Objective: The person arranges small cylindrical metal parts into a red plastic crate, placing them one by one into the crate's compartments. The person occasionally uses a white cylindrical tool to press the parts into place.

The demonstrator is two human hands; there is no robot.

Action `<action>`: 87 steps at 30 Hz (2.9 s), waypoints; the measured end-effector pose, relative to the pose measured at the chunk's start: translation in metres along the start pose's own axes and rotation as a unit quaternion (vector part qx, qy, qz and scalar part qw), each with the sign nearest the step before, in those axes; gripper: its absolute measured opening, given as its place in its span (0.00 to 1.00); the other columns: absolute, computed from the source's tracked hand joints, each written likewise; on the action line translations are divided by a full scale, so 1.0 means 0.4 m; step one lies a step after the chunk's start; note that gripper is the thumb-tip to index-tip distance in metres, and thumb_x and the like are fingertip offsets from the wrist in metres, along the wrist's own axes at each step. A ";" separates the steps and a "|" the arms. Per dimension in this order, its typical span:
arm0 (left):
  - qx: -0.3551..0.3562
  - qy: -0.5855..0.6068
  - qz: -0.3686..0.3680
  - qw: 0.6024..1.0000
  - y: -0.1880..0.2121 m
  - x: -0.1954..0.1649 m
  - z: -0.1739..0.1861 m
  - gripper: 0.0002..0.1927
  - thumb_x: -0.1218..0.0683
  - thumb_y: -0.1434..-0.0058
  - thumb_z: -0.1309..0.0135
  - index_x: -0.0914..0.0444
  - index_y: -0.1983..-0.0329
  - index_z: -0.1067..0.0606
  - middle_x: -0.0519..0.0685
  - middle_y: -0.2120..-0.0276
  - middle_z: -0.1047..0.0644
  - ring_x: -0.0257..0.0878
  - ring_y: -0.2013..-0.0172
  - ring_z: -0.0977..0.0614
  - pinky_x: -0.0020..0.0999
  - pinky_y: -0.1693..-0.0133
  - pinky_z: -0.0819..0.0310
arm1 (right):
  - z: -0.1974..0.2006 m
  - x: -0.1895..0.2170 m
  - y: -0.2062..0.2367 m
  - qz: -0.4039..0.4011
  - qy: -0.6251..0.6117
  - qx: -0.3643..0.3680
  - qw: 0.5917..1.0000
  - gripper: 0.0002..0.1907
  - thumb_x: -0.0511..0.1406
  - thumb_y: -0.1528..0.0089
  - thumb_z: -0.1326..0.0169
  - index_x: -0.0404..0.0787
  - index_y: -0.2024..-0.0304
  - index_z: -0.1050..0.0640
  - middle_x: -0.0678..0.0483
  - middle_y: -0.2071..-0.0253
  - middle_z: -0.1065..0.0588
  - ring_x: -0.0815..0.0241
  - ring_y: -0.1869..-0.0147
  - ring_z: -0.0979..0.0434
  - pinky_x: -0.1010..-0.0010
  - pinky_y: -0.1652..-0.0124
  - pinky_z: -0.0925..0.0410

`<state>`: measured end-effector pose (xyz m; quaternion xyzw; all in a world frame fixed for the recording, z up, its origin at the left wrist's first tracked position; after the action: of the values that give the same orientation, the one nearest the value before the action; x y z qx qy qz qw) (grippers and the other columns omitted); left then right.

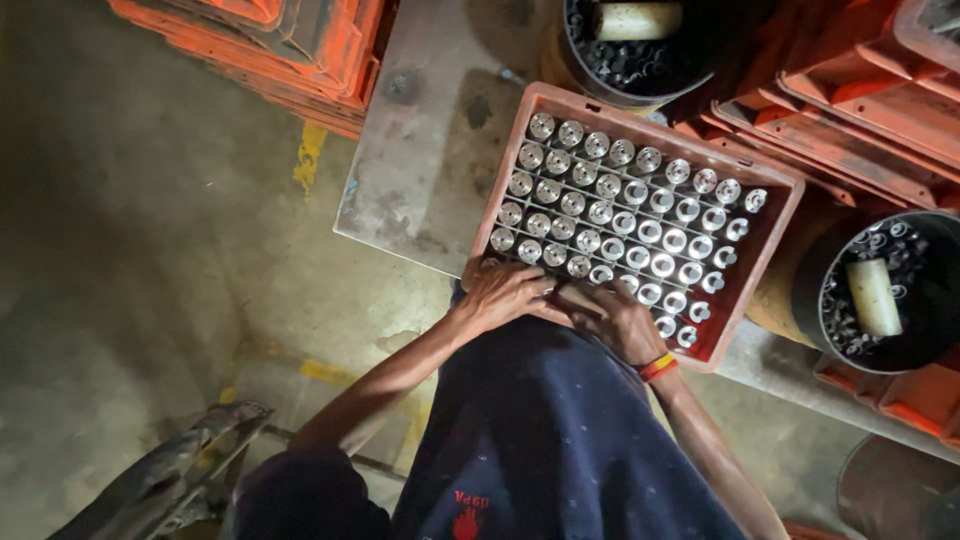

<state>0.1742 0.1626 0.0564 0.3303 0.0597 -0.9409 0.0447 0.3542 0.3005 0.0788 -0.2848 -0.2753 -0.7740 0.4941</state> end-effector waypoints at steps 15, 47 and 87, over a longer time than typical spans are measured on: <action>-0.188 -0.156 0.102 0.964 -0.435 0.005 -0.113 0.20 0.45 0.37 0.44 0.62 0.49 0.19 0.58 0.42 0.28 0.52 0.41 0.29 0.51 0.43 0.34 | 0.236 -0.179 -0.151 0.024 0.102 -0.279 0.955 0.10 0.36 0.34 0.38 0.39 0.51 0.18 0.46 0.56 0.18 0.48 0.56 0.18 0.57 0.44 0.35; -0.236 0.022 0.065 0.969 -0.321 -0.008 -0.208 0.23 0.63 0.32 0.45 0.55 0.35 0.25 0.45 0.40 0.26 0.39 0.51 0.17 0.30 0.58 0.15 | 0.149 -0.206 -0.077 -0.019 0.036 -0.353 0.935 0.17 0.28 0.40 0.43 0.39 0.48 0.20 0.43 0.54 0.19 0.46 0.54 0.17 0.61 0.53 0.26; -0.111 -0.127 0.208 0.963 -0.229 -0.050 -0.215 0.20 0.45 0.42 0.37 0.62 0.52 0.20 0.56 0.52 0.28 0.52 0.51 0.26 0.50 0.54 0.28 | 0.065 -0.157 -0.042 -0.043 0.148 -0.280 0.948 0.10 0.30 0.42 0.39 0.40 0.57 0.17 0.48 0.59 0.18 0.43 0.59 0.21 0.58 0.55 0.29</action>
<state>0.2315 0.2665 0.0101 0.2061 0.0876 -0.9325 0.2835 0.3649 0.3629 0.0494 -0.2814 0.0163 -0.8740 0.3958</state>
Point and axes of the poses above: each hand's wrist, its own y-axis away from the middle knuckle, its own z-axis out of the back of the hand, x = y × z, the point moved 4 cm from there along -y, towards the middle knuckle
